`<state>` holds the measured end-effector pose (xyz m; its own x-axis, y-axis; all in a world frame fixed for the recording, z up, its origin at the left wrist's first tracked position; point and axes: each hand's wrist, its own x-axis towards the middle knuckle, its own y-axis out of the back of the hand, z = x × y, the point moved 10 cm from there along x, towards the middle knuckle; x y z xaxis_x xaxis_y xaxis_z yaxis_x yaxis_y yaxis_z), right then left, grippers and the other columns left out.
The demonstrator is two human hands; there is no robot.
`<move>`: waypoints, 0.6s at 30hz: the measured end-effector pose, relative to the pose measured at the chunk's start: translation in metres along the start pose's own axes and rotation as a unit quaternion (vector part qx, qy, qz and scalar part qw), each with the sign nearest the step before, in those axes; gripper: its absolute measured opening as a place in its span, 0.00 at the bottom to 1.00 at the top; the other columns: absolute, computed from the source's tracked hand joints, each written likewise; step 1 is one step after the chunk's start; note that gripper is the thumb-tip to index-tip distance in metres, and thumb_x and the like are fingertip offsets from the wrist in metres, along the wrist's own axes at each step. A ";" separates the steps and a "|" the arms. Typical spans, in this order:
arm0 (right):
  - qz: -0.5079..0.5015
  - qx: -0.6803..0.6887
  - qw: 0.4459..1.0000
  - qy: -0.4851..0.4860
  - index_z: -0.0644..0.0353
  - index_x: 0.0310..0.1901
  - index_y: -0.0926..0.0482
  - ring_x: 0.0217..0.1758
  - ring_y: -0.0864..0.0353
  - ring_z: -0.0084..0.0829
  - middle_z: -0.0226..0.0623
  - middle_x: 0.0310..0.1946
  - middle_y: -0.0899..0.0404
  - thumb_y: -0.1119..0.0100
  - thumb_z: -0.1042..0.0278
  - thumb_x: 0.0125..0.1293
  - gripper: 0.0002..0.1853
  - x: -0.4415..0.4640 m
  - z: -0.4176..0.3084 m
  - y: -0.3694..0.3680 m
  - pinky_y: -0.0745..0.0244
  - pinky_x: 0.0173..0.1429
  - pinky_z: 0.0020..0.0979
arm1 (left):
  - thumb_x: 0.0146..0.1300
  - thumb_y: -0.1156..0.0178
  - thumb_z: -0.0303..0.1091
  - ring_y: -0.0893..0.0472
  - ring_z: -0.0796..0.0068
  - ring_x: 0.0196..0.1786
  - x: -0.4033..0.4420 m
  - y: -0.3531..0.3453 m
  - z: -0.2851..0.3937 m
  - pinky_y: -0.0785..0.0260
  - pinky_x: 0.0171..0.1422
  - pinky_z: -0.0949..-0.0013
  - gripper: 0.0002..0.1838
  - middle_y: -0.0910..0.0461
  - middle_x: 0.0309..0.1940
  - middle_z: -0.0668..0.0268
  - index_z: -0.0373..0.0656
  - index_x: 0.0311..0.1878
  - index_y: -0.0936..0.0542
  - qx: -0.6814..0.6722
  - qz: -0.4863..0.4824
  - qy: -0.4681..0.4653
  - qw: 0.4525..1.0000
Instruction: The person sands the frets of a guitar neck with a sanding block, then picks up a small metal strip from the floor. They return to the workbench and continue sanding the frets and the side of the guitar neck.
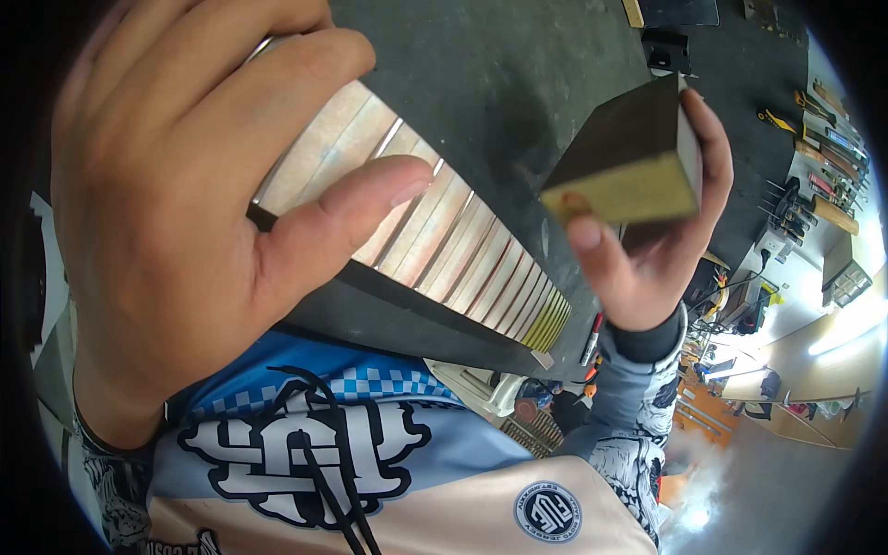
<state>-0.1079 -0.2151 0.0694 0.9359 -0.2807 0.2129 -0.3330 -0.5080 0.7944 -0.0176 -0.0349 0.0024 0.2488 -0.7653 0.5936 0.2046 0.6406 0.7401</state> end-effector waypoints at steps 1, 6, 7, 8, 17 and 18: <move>0.011 0.012 1.000 -0.024 0.63 0.79 0.44 0.66 0.24 0.36 0.45 0.66 0.27 0.23 0.45 0.58 0.55 -0.007 0.001 0.001 0.26 0.69 0.39 | 0.63 0.27 0.44 0.18 0.58 0.58 0.002 0.000 0.000 0.30 0.65 0.57 0.24 0.16 0.52 0.57 0.40 0.56 0.16 0.001 -0.002 0.000 1.000; 0.143 0.382 0.873 -0.266 0.65 0.76 0.39 0.61 0.19 0.43 0.51 0.62 0.23 0.19 0.51 0.49 0.56 -0.052 0.020 -0.020 0.21 0.65 0.45 | 0.63 0.27 0.44 0.18 0.58 0.58 0.006 0.010 -0.003 0.30 0.65 0.58 0.24 0.16 0.52 0.57 0.40 0.56 0.16 0.024 -0.001 0.002 1.000; 0.142 0.383 0.869 -0.279 0.66 0.75 0.38 0.60 0.18 0.44 0.51 0.61 0.23 0.19 0.53 0.46 0.56 -0.056 0.019 -0.025 0.20 0.64 0.47 | 0.63 0.26 0.44 0.18 0.58 0.58 0.007 0.010 -0.003 0.30 0.65 0.58 0.24 0.16 0.52 0.57 0.40 0.56 0.16 0.030 -0.001 0.004 1.000; 0.141 0.384 0.865 -0.292 0.67 0.74 0.37 0.59 0.17 0.45 0.52 0.60 0.22 0.18 0.56 0.44 0.55 -0.059 0.016 -0.029 0.20 0.63 0.48 | 0.63 0.26 0.44 0.18 0.58 0.58 0.007 0.010 -0.004 0.30 0.65 0.58 0.24 0.16 0.52 0.57 0.40 0.57 0.16 0.039 -0.002 0.007 0.999; -0.057 -0.012 0.994 0.091 0.66 0.77 0.49 0.63 0.22 0.38 0.48 0.66 0.30 0.18 0.48 0.54 0.60 -0.021 -0.011 -0.039 0.24 0.65 0.38 | 0.63 0.26 0.43 0.18 0.58 0.58 0.005 0.020 -0.002 0.30 0.65 0.58 0.24 0.16 0.52 0.57 0.40 0.57 0.16 0.101 0.018 0.019 0.995; -0.069 -0.039 0.984 0.161 0.65 0.76 0.46 0.63 0.21 0.40 0.50 0.66 0.29 0.18 0.48 0.53 0.58 -0.024 -0.027 -0.042 0.23 0.64 0.40 | 0.63 0.26 0.43 0.18 0.58 0.58 0.009 0.022 -0.003 0.30 0.65 0.58 0.24 0.16 0.52 0.57 0.40 0.57 0.16 0.107 0.024 0.023 0.994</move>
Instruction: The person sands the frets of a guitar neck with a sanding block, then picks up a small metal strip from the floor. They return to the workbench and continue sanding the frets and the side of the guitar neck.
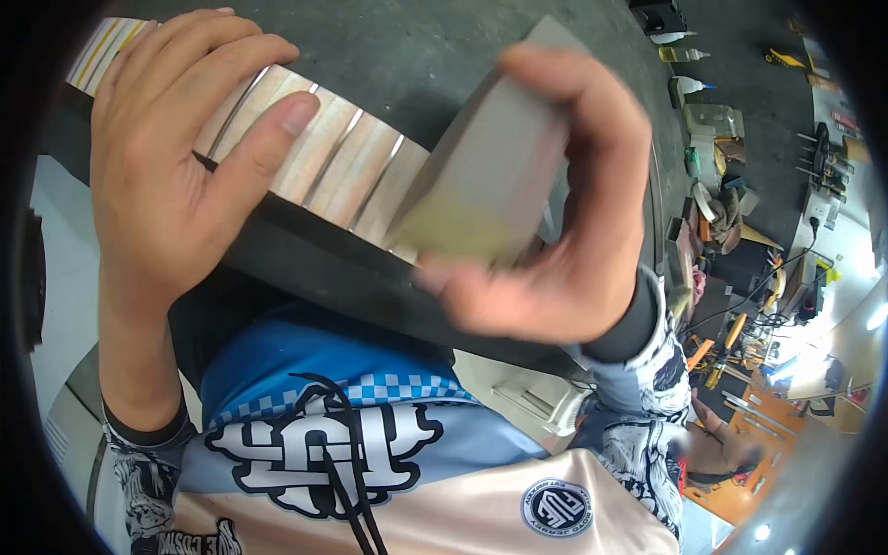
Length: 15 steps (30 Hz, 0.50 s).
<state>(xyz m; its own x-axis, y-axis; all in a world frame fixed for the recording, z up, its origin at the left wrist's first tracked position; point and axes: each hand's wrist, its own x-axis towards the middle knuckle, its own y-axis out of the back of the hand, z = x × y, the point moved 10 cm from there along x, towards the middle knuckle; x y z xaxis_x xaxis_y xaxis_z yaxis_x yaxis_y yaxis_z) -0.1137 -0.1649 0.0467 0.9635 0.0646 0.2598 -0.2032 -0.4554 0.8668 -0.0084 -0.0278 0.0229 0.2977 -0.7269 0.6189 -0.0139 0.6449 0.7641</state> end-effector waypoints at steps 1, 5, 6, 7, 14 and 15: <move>-0.010 -0.029 0.997 0.071 0.64 0.75 0.44 0.62 0.20 0.42 0.52 0.66 0.28 0.18 0.48 0.53 0.57 0.000 -0.017 -0.001 0.22 0.63 0.41 | 0.63 0.26 0.43 0.18 0.58 0.58 0.000 0.002 -0.003 0.30 0.65 0.58 0.24 0.16 0.52 0.57 0.40 0.57 0.16 0.005 0.007 0.005 1.000; 0.027 -0.058 0.994 0.090 0.65 0.71 0.33 0.59 0.17 0.45 0.50 0.63 0.25 0.20 0.56 0.55 0.46 0.008 -0.026 0.007 0.21 0.62 0.41 | 0.66 0.31 0.42 0.18 0.55 0.55 0.006 0.013 -0.006 0.31 0.62 0.57 0.15 0.14 0.46 0.58 0.40 0.46 0.14 0.014 0.041 0.015 0.999; 0.044 -0.045 0.996 0.056 0.65 0.70 0.33 0.60 0.19 0.44 0.50 0.63 0.25 0.20 0.57 0.54 0.45 0.014 -0.011 -0.002 0.22 0.63 0.41 | 0.67 0.33 0.41 0.17 0.53 0.54 -0.017 0.003 -0.029 0.31 0.61 0.56 0.12 0.14 0.43 0.59 0.41 0.41 0.13 0.012 0.063 0.017 0.998; 0.062 -0.030 0.997 0.022 0.65 0.70 0.32 0.62 0.20 0.44 0.49 0.63 0.25 0.20 0.58 0.53 0.45 0.020 0.003 -0.010 0.24 0.65 0.41 | 0.66 0.32 0.41 0.18 0.55 0.55 -0.020 0.001 -0.033 0.31 0.62 0.57 0.13 0.14 0.46 0.59 0.41 0.45 0.13 0.019 0.057 0.002 0.998; 0.072 0.016 0.989 0.130 0.65 0.69 0.32 0.66 0.23 0.44 0.49 0.65 0.27 0.13 0.52 0.49 0.51 0.030 -0.016 -0.035 0.30 0.69 0.49 | 0.69 0.34 0.42 0.18 0.56 0.55 -0.021 -0.003 -0.052 0.31 0.62 0.57 0.13 0.14 0.46 0.59 0.41 0.45 0.13 0.001 0.048 0.026 0.998; 0.097 0.017 0.989 0.112 0.65 0.70 0.32 0.66 0.23 0.44 0.49 0.65 0.27 0.13 0.52 0.48 0.51 0.035 -0.004 -0.031 0.30 0.69 0.50 | 0.69 0.34 0.42 0.18 0.55 0.55 -0.022 -0.004 -0.054 0.31 0.62 0.57 0.14 0.14 0.46 0.59 0.41 0.45 0.13 -0.008 0.050 0.024 0.998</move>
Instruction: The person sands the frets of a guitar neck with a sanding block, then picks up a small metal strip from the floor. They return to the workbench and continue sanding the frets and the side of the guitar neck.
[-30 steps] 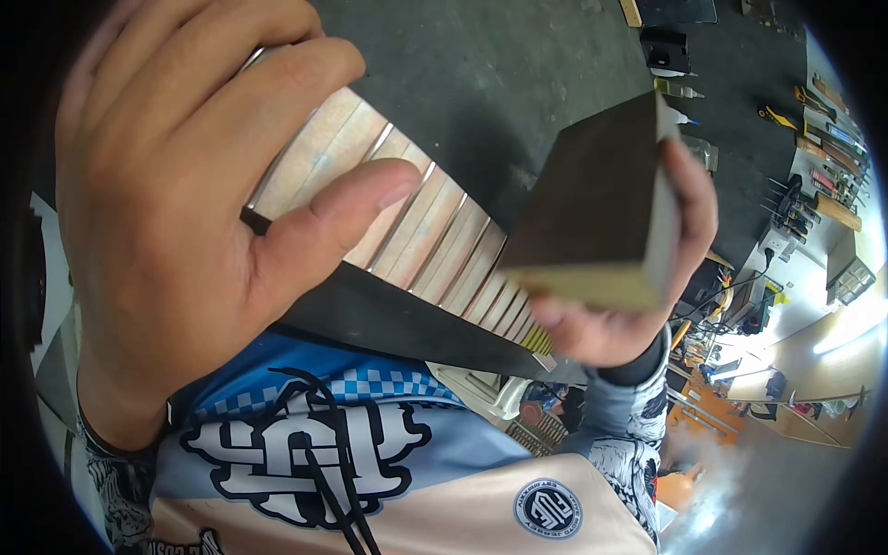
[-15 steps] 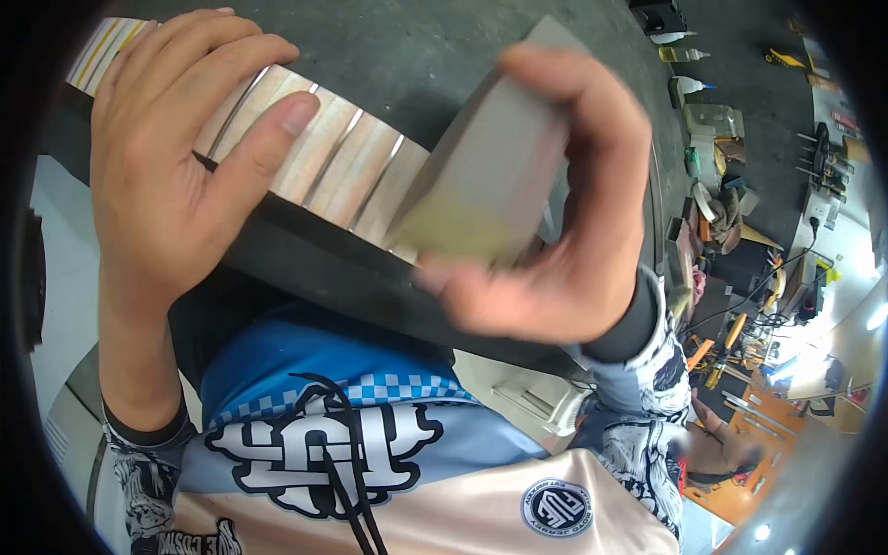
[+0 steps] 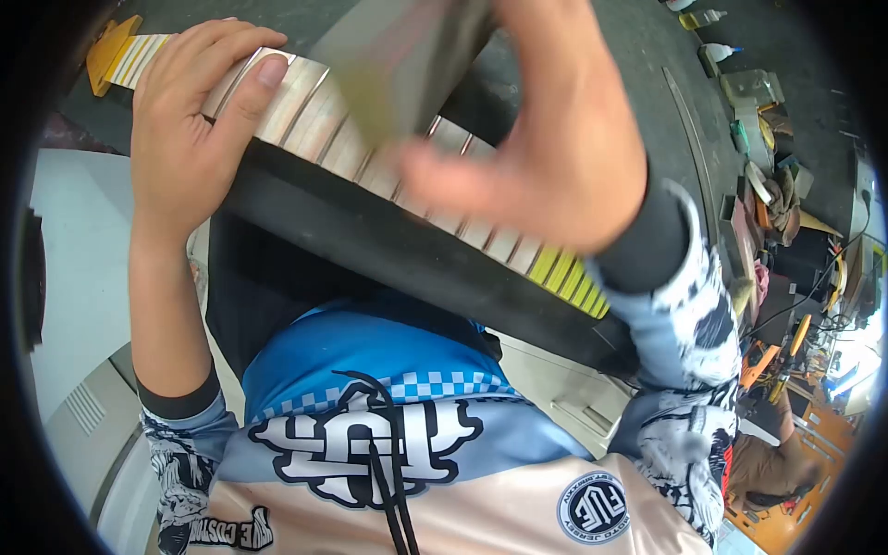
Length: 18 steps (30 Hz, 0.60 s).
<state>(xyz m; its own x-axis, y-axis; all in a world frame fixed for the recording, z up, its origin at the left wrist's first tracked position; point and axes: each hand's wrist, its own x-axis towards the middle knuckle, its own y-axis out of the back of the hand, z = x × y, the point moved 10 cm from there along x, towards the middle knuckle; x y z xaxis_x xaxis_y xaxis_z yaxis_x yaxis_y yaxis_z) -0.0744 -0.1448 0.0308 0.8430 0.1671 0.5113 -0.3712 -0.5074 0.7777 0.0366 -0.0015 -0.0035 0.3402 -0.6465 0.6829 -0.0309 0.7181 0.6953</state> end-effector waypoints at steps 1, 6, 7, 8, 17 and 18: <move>-0.009 -0.007 1.000 0.006 0.65 0.70 0.32 0.65 0.23 0.44 0.49 0.64 0.27 0.14 0.53 0.50 0.50 0.000 0.000 -0.001 0.30 0.70 0.48 | 0.69 0.34 0.42 0.18 0.55 0.55 0.001 0.001 -0.002 0.31 0.62 0.56 0.14 0.14 0.46 0.59 0.41 0.45 0.13 -0.003 0.003 -0.003 1.000; -0.037 -0.068 0.997 0.014 0.62 0.70 0.33 0.62 0.24 0.41 0.47 0.60 0.27 0.20 0.62 0.53 0.44 0.008 -0.041 -0.015 0.27 0.68 0.41 | 0.70 0.36 0.40 0.18 0.52 0.55 -0.005 0.000 -0.004 0.31 0.63 0.56 0.13 0.14 0.46 0.57 0.41 0.46 0.14 0.004 -0.003 0.002 1.000; -0.028 -0.075 0.997 -0.024 0.61 0.70 0.33 0.61 0.24 0.41 0.46 0.59 0.26 0.21 0.64 0.53 0.43 0.012 -0.051 -0.017 0.26 0.67 0.40 | 0.70 0.36 0.40 0.18 0.52 0.55 -0.004 0.000 -0.005 0.31 0.63 0.56 0.13 0.14 0.46 0.57 0.40 0.46 0.14 -0.002 -0.004 -0.001 1.000; 0.013 -0.073 0.997 0.024 0.61 0.67 0.30 0.60 0.24 0.45 0.48 0.57 0.24 0.22 0.65 0.48 0.43 0.013 -0.036 -0.007 0.23 0.63 0.41 | 0.70 0.38 0.38 0.18 0.51 0.56 -0.001 -0.001 -0.004 0.31 0.64 0.55 0.12 0.14 0.47 0.56 0.40 0.47 0.14 -0.015 -0.011 0.001 1.000; 0.083 0.041 0.988 -0.123 0.46 0.63 0.25 0.51 0.21 0.60 0.62 0.55 0.32 0.20 0.63 0.40 0.42 -0.014 -0.001 0.001 0.21 0.58 0.50 | 0.73 0.41 0.40 0.21 0.51 0.63 -0.004 -0.005 -0.006 0.37 0.72 0.52 0.14 0.16 0.52 0.58 0.40 0.50 0.15 0.009 -0.041 0.016 0.999; 0.081 0.073 0.978 -0.179 0.47 0.62 0.25 0.51 0.22 0.62 0.62 0.55 0.32 0.20 0.64 0.40 0.41 -0.015 0.017 0.004 0.21 0.59 0.50 | 0.72 0.40 0.40 0.21 0.51 0.63 -0.005 -0.004 -0.004 0.37 0.72 0.52 0.14 0.16 0.52 0.58 0.40 0.50 0.15 0.009 -0.038 0.014 0.999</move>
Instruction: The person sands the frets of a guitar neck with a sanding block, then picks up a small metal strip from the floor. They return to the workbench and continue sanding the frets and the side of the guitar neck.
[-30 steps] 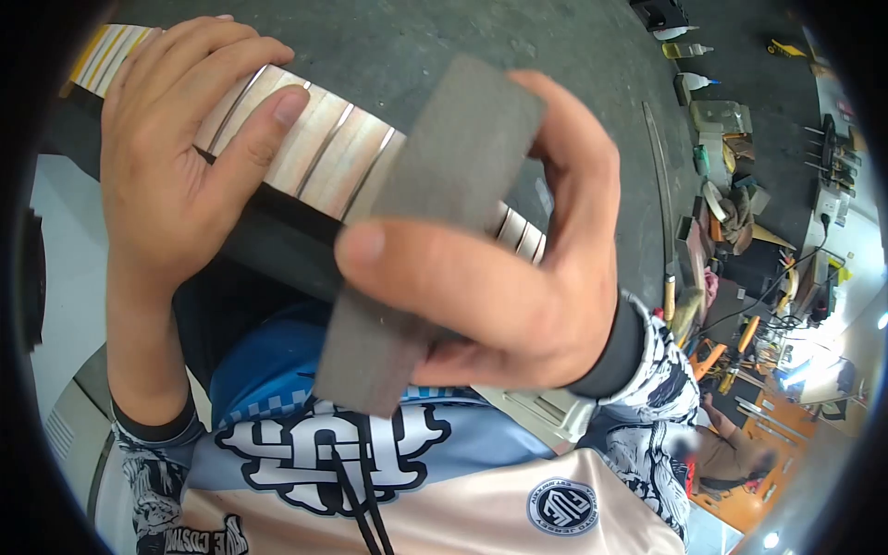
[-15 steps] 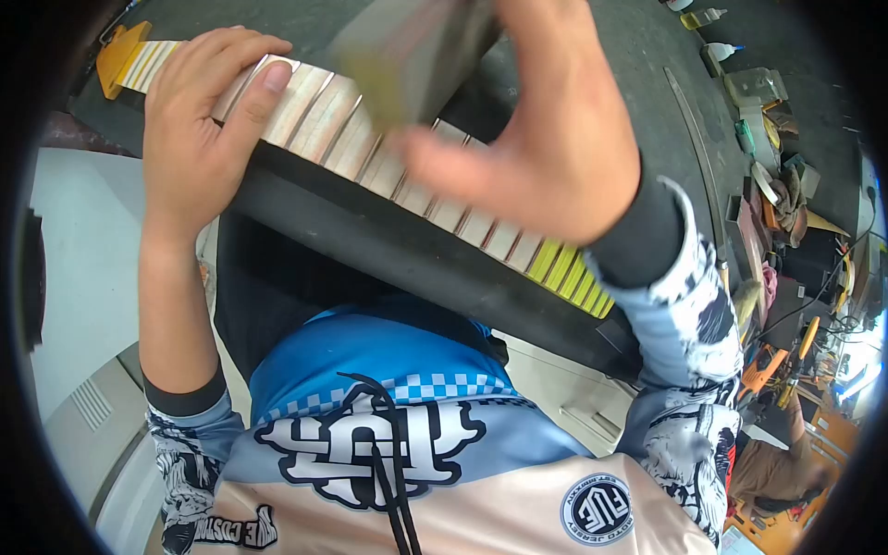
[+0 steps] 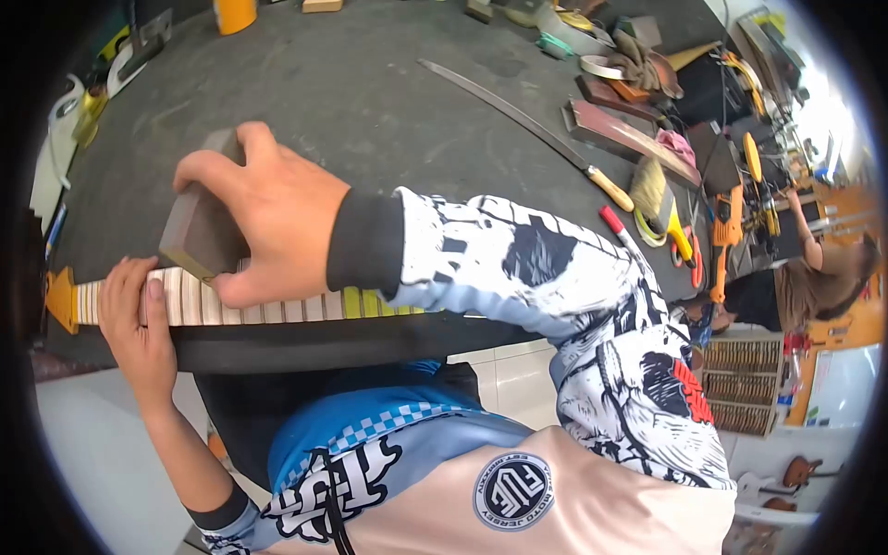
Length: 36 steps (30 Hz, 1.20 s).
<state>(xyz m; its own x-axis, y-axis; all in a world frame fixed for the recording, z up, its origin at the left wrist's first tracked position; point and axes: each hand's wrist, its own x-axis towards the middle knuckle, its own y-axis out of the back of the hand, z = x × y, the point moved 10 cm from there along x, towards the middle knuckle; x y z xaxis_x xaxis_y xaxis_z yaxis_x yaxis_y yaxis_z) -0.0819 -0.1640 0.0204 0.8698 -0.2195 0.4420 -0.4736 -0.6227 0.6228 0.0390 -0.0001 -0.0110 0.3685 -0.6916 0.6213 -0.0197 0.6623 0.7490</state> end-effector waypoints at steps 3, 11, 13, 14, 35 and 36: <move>-0.029 0.006 0.996 0.089 0.48 0.62 0.24 0.52 0.22 0.60 0.63 0.57 0.33 0.21 0.64 0.40 0.40 -0.021 -0.046 -0.013 0.22 0.60 0.50 | 0.72 0.40 0.39 0.21 0.51 0.62 0.004 -0.002 0.001 0.37 0.72 0.52 0.14 0.16 0.51 0.58 0.41 0.50 0.15 -0.001 -0.002 -0.006 1.000; 0.002 -0.005 0.998 -0.068 0.61 0.73 0.39 0.63 0.25 0.35 0.44 0.58 0.27 0.20 0.63 0.58 0.46 0.028 0.041 0.035 0.29 0.71 0.40 | 0.69 0.35 0.44 0.20 0.55 0.62 0.005 0.003 -0.004 0.39 0.72 0.51 0.14 0.15 0.49 0.62 0.45 0.49 0.13 -0.017 0.023 -0.001 1.000; -0.007 -0.022 1.000 0.019 0.62 0.73 0.41 0.63 0.25 0.33 0.43 0.58 0.27 0.20 0.64 0.58 0.47 0.017 0.019 0.036 0.28 0.71 0.39 | 0.68 0.34 0.46 0.20 0.55 0.63 0.004 0.004 -0.004 0.41 0.74 0.47 0.16 0.15 0.50 0.63 0.45 0.50 0.13 -0.017 0.030 0.000 0.999; -0.007 0.001 1.000 0.003 0.62 0.73 0.37 0.64 0.24 0.33 0.40 0.59 0.26 0.22 0.66 0.56 0.45 0.011 0.012 0.032 0.30 0.72 0.38 | 0.69 0.35 0.45 0.21 0.54 0.64 0.004 0.006 -0.002 0.40 0.74 0.48 0.16 0.15 0.52 0.63 0.44 0.51 0.13 -0.015 0.034 -0.003 0.999; -0.121 -0.228 0.953 0.158 0.63 0.67 0.28 0.65 0.26 0.46 0.46 0.62 0.25 0.21 0.63 0.45 0.45 -0.017 -0.056 -0.007 0.30 0.69 0.43 | 0.71 0.38 0.44 0.17 0.64 0.51 0.018 -0.002 0.050 0.37 0.71 0.52 0.13 0.15 0.44 0.68 0.47 0.46 0.14 0.013 -0.008 -0.065 0.998; -0.096 -0.227 0.960 0.131 0.62 0.67 0.28 0.66 0.26 0.48 0.46 0.62 0.25 0.21 0.61 0.44 0.46 -0.015 -0.047 -0.002 0.32 0.70 0.44 | 0.71 0.39 0.46 0.17 0.64 0.51 0.019 -0.002 0.051 0.37 0.71 0.52 0.14 0.15 0.45 0.68 0.47 0.47 0.14 0.011 -0.016 -0.063 0.998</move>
<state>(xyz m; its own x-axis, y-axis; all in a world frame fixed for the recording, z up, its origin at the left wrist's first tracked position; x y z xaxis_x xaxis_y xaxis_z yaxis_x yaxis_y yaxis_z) -0.1006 -0.1247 0.0431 0.9102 0.1003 0.4018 -0.3720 -0.2286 0.8997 -0.0011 -0.0288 0.0109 0.2497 -0.7437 0.6201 -0.0300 0.6342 0.7726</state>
